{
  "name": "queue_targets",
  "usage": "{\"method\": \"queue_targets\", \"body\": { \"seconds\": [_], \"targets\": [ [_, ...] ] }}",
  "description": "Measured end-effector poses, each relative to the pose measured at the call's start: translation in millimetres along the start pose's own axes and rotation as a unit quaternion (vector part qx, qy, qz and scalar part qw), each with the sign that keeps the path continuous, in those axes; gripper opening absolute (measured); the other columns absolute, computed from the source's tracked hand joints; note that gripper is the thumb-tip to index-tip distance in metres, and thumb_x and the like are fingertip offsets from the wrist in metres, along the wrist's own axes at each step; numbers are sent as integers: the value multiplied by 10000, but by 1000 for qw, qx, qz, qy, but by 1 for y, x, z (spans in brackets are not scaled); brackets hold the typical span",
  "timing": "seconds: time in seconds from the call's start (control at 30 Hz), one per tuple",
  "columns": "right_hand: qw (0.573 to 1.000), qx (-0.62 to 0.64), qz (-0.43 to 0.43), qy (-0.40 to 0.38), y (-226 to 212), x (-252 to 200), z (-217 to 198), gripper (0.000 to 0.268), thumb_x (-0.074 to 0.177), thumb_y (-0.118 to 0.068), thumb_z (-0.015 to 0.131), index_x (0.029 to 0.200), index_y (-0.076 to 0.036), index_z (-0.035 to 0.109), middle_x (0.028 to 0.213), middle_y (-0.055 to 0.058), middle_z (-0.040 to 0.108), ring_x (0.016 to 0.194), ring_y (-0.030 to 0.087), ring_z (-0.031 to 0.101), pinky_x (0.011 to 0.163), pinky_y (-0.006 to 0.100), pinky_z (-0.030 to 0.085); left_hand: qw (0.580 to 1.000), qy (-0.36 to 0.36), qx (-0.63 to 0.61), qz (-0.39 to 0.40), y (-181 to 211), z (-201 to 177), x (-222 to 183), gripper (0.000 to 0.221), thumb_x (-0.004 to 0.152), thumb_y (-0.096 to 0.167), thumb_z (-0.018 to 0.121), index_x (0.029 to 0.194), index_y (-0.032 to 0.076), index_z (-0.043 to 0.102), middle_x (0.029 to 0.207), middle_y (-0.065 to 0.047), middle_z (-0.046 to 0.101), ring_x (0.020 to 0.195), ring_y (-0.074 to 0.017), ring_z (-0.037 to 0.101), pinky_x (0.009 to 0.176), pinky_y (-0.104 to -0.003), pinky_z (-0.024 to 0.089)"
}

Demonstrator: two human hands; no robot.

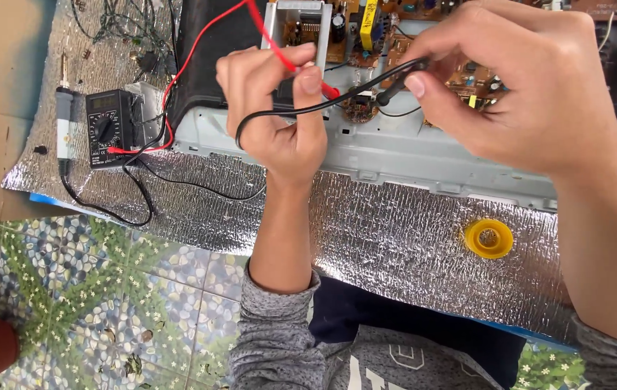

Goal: Testing components on a television circuit board using a digital multimeter to diagnose faults.

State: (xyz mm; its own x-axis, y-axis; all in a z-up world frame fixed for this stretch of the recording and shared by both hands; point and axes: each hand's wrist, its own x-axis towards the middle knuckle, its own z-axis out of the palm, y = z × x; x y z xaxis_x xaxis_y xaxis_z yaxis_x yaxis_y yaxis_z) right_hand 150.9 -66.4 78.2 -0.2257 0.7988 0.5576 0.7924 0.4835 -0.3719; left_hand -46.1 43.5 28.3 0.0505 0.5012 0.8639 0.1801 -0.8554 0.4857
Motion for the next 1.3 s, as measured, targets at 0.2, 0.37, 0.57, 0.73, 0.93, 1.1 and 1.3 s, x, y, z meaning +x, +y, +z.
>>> {"method": "queue_targets", "body": {
  "seconds": [0.2, 0.37, 0.57, 0.73, 0.93, 1.1, 1.3],
  "targets": [
    [999, -28, 41, -1, 5, -6, 4, 91, 1109, 110, 796, 1119, 42, 736, 901, 78, 718, 876, 199, 703, 753, 323, 499, 998, -34, -37, -24, -4, 4, -9, 148, 1037, 232, 619, 1028, 97, 678, 1022, 6, 696, 793, -203, 585, 893, -375, 423],
    [998, -35, 57, -1, 7, -7, 7, 100, 1060, 88, 793, 1116, 20, 747, 876, 74, 700, 848, 183, 690, 738, 320, 485, 997, -34, -57, -31, -3, 8, -11, 66, 1012, 175, 663, 1013, 109, 656, 1022, 3, 709, 779, -194, 586, 887, -368, 425],
    [999, -29, 43, -6, 11, -8, 8, 93, 1077, 114, 800, 1119, 53, 745, 878, 91, 700, 837, 194, 686, 754, 332, 514, 997, -46, -16, -54, 1, 7, -7, 92, 1027, 214, 651, 1044, 132, 687, 983, 2, 672, 846, -192, 597, 895, -336, 437],
    [998, -46, 44, -3, 17, -15, 7, 86, 1148, 110, 859, 1164, 77, 781, 916, 93, 733, 891, 199, 705, 833, 342, 523, 997, -49, -1, -62, 3, 5, -3, 102, 1032, 220, 663, 1082, 142, 706, 966, -6, 646, 871, -184, 612, 911, -338, 429],
    [996, -38, 75, -12, 13, -13, 11, 85, 1137, 105, 826, 1163, 54, 763, 939, 89, 725, 873, 208, 665, 811, 337, 494, 995, -73, 13, -65, 0, 9, -5, 100, 1024, 220, 665, 1066, 140, 708, 966, 31, 676, 864, -171, 603, 923, -349, 421],
    [996, -41, 73, -11, 12, -14, 8, 55, 1195, 140, 852, 1193, 105, 810, 973, 124, 754, 877, 203, 689, 762, 323, 490, 993, -82, 20, -76, -2, 10, -6, 121, 1035, 248, 637, 1076, 154, 702, 953, 44, 659, 900, -170, 603, 953, -349, 415],
    [995, -41, 86, -8, 10, -16, 9, 41, 1224, 150, 838, 1254, 136, 814, 1051, 183, 757, 996, 256, 749, 857, 338, 549, 992, -92, 20, -86, -1, 9, -7, 104, 1035, 238, 659, 1097, 168, 705, 1000, 61, 678, 927, -172, 615, 983, -345, 422]
  ]
}}
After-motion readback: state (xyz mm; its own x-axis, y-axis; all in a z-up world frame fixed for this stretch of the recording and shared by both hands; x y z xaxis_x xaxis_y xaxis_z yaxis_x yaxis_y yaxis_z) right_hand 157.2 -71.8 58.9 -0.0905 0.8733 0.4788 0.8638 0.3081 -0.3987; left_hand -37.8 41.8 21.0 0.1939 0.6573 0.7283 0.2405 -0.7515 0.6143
